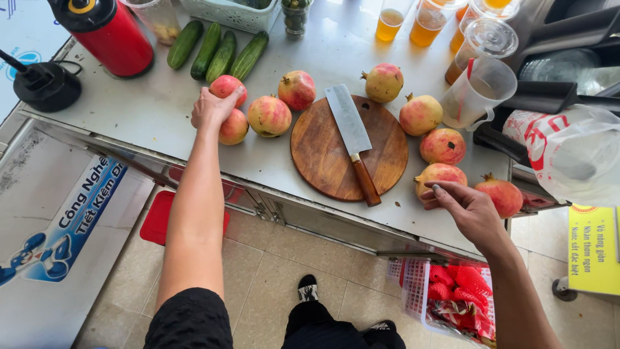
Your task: The person picks up pomegranates from a white plastic basket and places them onto a stainless steel counter and a wooden cutting board, sometimes removing red mesh protective sleeves from the fruit.
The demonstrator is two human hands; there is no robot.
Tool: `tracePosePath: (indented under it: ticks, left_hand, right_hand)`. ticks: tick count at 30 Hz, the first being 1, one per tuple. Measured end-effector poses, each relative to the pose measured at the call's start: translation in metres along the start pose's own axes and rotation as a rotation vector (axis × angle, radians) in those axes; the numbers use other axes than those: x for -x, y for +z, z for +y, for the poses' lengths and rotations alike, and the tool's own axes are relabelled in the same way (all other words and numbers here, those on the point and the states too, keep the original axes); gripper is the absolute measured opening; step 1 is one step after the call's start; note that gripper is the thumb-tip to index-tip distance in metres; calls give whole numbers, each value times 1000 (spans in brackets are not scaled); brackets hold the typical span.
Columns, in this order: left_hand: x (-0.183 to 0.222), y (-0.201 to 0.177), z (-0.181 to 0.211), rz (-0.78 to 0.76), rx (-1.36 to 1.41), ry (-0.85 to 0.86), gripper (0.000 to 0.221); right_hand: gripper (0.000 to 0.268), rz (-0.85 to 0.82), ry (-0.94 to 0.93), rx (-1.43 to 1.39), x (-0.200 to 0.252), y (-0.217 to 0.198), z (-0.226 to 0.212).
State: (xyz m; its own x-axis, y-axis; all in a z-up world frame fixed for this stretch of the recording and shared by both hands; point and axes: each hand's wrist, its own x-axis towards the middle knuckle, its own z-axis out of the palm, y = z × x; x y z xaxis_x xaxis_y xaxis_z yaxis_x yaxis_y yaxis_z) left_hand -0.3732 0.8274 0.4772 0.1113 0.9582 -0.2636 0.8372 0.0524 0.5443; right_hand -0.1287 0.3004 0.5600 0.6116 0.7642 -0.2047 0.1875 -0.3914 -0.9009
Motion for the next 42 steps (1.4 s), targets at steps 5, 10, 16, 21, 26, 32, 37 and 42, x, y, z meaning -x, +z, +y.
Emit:
tracePosePath:
  ticks: [5,10,16,21,26,32,37,42]
  left_hand:
    - [10,-1,-8,130,81,71,81]
    - [77,32,-19,299,167,126,74]
    - [160,34,8,514,229,349,69]
    - [363,98,63,605,560,863,53]
    - [585,247,108,271,724,1099,21]
    - [717,419,101,-267,558,979,23]
    - [717,555,65,-644,566,438,34]
    - [682,651,11,-665,379,314,38]
  right_hand:
    - [35,25,-45,-30,16,-7,2]
    - [34,49,-50,-3,45,-41,11]
    - [35,60,-96,-44,90,-120,55]
    - [36,88,-8,9,134,-217,142]
    - [38,50,136,-125,162,-296,288]
    - [34,-127,327,61,176,-273,504]
    - [35,-193,250,270,160,-196,629]
    - [52,-207,74,664,111,-153,705]
